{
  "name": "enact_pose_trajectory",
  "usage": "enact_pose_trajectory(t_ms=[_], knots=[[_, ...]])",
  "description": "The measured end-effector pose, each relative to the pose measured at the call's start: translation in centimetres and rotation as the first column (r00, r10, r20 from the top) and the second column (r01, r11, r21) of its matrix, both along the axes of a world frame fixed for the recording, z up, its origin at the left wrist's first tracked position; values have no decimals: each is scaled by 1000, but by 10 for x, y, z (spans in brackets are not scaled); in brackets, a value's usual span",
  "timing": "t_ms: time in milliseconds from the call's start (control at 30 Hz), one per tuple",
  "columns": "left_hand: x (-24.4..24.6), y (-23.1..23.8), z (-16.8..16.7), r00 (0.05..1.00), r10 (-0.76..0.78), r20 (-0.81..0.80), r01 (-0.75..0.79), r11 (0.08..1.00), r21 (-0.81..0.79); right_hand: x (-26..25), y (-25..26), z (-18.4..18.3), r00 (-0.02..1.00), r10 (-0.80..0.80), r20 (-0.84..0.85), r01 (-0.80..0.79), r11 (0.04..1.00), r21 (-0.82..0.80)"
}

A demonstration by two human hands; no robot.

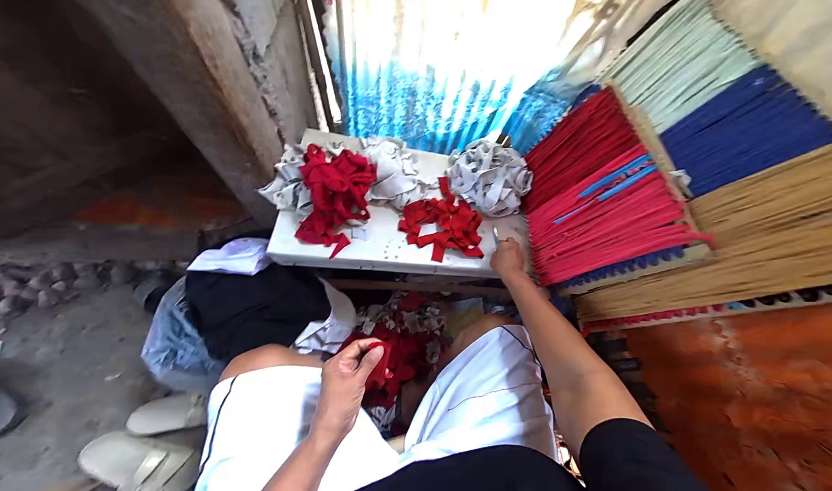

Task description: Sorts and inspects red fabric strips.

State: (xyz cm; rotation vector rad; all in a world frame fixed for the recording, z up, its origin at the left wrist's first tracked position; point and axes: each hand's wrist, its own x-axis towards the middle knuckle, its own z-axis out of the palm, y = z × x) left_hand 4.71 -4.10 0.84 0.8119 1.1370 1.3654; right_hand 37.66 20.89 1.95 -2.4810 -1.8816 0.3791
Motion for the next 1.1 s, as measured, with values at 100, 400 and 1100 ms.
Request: enact_pose_trajectory(t_ms=[100, 400, 1100], knots=[[-2, 1, 4, 1000, 4, 30, -4, 1000, 0, -3, 1, -2, 999, 8, 33, -7, 1000, -26], [0, 1, 10, 989, 71, 128, -63, 996, -69, -9, 4, 7, 998, 7, 67, -1, 996, -92], [-5, -1, 1, 993, -14, -121, -1, 992, -124, -9, -5, 8, 995, -97, 8, 98, 994, -56]])
